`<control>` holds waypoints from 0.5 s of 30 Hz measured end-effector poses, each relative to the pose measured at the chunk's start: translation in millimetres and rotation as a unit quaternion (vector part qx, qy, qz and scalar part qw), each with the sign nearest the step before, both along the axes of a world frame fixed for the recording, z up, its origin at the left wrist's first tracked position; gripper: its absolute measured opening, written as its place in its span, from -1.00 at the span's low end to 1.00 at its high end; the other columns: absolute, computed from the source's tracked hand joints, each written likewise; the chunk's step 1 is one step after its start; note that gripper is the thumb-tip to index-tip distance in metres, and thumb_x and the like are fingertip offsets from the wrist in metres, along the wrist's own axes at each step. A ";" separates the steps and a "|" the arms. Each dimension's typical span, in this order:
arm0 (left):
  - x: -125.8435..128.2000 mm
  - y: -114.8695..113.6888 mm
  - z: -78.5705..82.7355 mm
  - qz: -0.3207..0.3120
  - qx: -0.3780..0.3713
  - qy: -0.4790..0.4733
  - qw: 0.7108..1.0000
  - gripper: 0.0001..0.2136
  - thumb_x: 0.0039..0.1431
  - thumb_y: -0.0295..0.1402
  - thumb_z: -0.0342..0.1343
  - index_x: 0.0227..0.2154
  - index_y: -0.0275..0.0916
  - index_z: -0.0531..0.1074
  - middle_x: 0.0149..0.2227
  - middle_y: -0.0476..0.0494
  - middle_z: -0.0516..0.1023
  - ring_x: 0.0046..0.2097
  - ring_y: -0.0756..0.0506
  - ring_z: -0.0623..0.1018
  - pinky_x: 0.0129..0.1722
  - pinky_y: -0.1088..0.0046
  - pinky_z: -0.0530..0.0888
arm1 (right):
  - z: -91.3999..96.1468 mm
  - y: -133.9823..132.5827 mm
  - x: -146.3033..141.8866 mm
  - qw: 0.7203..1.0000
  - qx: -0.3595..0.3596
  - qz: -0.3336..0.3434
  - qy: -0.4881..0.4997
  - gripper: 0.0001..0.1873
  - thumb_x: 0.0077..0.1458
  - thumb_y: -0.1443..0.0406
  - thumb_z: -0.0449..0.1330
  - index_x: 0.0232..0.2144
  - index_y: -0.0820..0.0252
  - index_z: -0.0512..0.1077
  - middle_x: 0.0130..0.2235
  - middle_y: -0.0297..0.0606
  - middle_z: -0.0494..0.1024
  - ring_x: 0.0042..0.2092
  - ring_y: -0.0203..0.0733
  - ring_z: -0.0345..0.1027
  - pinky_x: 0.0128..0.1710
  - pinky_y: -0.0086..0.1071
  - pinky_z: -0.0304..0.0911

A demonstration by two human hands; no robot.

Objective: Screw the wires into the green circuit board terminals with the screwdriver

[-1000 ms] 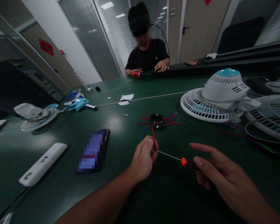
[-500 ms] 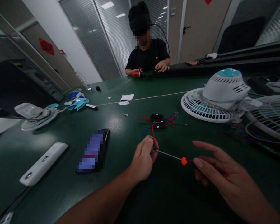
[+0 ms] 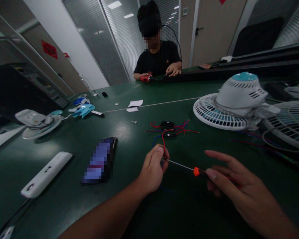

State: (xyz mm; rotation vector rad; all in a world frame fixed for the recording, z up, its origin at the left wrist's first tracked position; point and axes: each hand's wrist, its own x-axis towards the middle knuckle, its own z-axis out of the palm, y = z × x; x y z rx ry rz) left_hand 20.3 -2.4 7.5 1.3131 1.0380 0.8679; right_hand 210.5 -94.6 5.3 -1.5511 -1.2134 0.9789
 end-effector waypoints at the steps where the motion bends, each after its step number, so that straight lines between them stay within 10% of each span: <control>1: -0.1 -0.1 -0.2 0.002 -0.001 -0.001 1.000 -0.66 0.19 -0.09 -0.15 -0.50 -0.24 0.29 -0.60 0.10 0.18 -0.63 0.08 0.15 -0.67 0.60 0.09 | 0.3 0.1 -0.2 1.000 -0.003 0.000 -0.001 -0.45 0.12 0.00 0.14 0.05 0.18 0.31 -0.57 -0.33 0.55 -0.55 -0.20 0.42 -0.59 -0.42 0.40; 15: 0.0 1.6 0.1 0.000 -0.002 -0.003 1.000 -0.66 0.17 -0.08 -0.14 -0.51 -0.24 0.28 -0.61 0.11 0.18 -0.64 0.09 0.15 -0.67 0.59 0.10 | 3.0 0.7 -2.9 1.000 -0.007 -0.006 -0.015 -0.41 0.09 -0.02 0.14 0.05 0.21 0.29 -0.55 -0.31 0.57 -0.53 -0.19 0.44 -0.57 -0.42 0.40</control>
